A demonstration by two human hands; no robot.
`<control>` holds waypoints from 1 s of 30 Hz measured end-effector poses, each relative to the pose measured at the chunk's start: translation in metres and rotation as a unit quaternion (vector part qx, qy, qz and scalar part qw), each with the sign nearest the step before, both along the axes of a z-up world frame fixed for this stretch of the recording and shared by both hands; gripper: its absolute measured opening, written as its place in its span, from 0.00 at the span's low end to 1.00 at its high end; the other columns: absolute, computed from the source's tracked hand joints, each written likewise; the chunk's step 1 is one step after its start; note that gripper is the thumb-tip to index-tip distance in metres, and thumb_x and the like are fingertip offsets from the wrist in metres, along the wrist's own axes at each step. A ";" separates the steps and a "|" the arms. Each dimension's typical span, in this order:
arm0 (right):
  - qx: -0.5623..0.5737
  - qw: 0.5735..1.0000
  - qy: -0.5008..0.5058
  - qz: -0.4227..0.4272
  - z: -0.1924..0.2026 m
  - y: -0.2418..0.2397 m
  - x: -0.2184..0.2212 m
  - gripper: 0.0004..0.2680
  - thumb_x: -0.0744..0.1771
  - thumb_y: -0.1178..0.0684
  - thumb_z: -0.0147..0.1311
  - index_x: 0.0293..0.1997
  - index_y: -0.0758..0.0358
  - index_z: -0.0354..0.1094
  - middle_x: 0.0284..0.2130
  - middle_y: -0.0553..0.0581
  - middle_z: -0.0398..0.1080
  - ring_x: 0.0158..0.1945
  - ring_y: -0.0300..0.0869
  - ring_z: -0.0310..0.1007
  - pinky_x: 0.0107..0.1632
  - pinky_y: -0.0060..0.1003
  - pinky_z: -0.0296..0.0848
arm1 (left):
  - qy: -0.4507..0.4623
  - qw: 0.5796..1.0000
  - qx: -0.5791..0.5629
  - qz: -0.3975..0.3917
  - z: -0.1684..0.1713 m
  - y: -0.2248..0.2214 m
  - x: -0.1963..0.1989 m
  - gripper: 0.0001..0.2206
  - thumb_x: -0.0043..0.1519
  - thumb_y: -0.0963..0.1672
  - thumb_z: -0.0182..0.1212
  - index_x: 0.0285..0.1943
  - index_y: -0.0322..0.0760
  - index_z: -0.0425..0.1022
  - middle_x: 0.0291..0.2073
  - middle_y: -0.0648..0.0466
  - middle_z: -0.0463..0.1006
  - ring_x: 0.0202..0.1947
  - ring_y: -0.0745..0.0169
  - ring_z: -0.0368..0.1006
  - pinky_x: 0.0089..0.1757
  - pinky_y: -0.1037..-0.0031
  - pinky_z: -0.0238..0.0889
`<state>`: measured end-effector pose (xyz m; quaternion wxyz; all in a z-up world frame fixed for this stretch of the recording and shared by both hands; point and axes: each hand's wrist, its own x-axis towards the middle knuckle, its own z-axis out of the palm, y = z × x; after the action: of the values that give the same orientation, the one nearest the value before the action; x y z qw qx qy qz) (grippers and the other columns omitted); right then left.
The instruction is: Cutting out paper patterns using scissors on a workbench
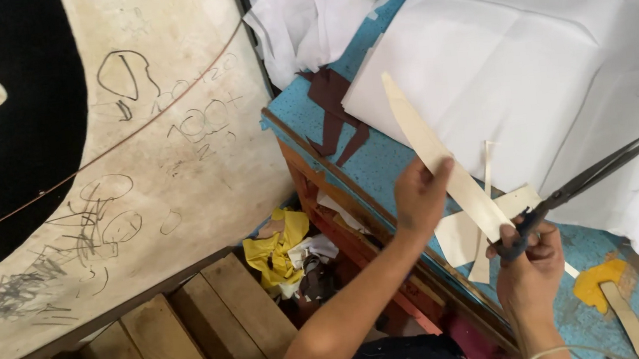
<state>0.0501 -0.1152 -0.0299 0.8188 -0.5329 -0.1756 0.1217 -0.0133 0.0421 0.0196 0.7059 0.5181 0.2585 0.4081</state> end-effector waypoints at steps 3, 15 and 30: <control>-0.023 0.999 -0.026 -0.030 0.012 0.007 -0.002 0.09 0.68 0.58 0.61 0.41 0.56 0.59 0.35 0.49 0.62 0.30 0.35 0.65 0.30 0.28 0.75 | 0.049 0.994 0.037 -0.088 -0.008 -0.029 -0.001 0.16 0.69 0.53 0.51 0.48 0.38 0.71 0.28 0.56 0.70 0.27 0.63 0.69 0.31 0.71 0.68; -0.088 0.966 -0.114 0.213 0.003 -0.037 -0.001 0.12 0.67 0.45 0.59 0.38 0.57 0.58 0.25 0.52 0.69 0.21 0.37 0.68 0.25 0.30 0.69 | 0.097 0.955 0.177 -0.217 0.060 0.031 -0.016 0.14 0.69 0.51 0.46 0.57 0.40 0.59 0.22 0.51 0.73 0.20 0.57 0.74 0.28 0.59 0.74; -0.099 0.938 -0.116 0.312 0.025 -0.043 -0.015 0.15 0.66 0.39 0.58 0.42 0.60 0.63 0.23 0.52 0.67 0.25 0.38 0.66 0.32 0.31 0.64 | 0.111 0.942 0.236 -0.209 0.060 0.036 -0.007 0.14 0.67 0.51 0.49 0.48 0.39 0.73 0.20 0.56 0.74 0.21 0.63 0.71 0.27 0.67 0.66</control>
<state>0.0349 -0.1581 -0.0047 0.6571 -0.5400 -0.4136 0.3249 -0.0204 0.0784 0.0796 0.5995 0.7542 0.1172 0.2408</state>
